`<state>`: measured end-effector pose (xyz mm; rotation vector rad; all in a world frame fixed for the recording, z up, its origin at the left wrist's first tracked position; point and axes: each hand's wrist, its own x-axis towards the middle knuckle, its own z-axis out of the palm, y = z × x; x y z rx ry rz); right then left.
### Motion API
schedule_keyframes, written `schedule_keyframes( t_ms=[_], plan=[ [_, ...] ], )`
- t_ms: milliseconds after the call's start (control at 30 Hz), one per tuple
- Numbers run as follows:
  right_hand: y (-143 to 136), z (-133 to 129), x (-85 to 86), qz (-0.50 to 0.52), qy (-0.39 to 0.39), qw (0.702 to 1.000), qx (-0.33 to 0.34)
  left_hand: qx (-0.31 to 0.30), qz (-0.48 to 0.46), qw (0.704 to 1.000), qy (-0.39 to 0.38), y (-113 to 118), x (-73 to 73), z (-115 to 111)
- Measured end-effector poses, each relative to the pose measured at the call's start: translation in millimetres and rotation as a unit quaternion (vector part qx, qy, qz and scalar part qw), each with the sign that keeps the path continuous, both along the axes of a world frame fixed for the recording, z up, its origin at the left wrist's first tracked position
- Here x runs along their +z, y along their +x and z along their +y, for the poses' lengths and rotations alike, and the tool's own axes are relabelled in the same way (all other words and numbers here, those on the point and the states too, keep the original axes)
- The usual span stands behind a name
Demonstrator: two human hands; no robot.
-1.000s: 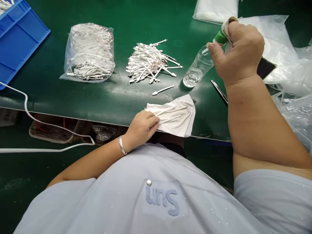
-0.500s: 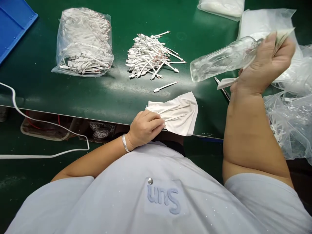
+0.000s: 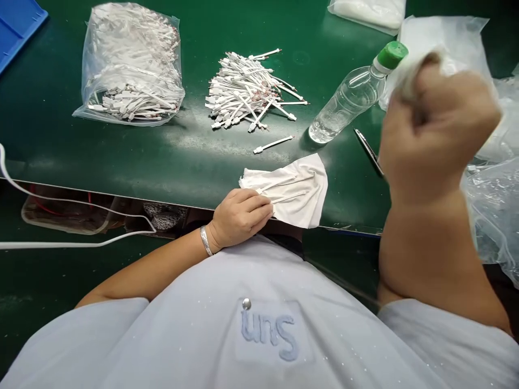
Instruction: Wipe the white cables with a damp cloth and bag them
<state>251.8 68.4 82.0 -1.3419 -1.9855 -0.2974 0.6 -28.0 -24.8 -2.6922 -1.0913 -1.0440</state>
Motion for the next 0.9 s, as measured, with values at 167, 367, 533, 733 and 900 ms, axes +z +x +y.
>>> schedule_keyframes(
  t_ms=[167,367,533,733,900],
  plan=[
    [-46,-95,-43.3,-0.173,-0.184,0.962,0.101,-0.001,0.01,0.999,-0.043,1,3.1,-1],
    [-59,-113,-72.2,-0.254,-0.25,0.933,0.055,0.019,0.013,0.997,-0.067,7,8.8,-2],
    [-37,-102,-70.5,-0.236,-0.25,0.937,-0.062,0.017,-0.003,0.998,-0.064,7,8.1,-1],
    [-59,-108,-64.4,-0.199,-0.315,0.928,-0.005,0.011,0.0,0.999,-0.048,7,7.6,0],
    [-55,-107,-66.8,-0.195,-0.305,0.931,-0.053,0.006,-0.005,0.999,-0.053,7,7.8,0]
  ],
)
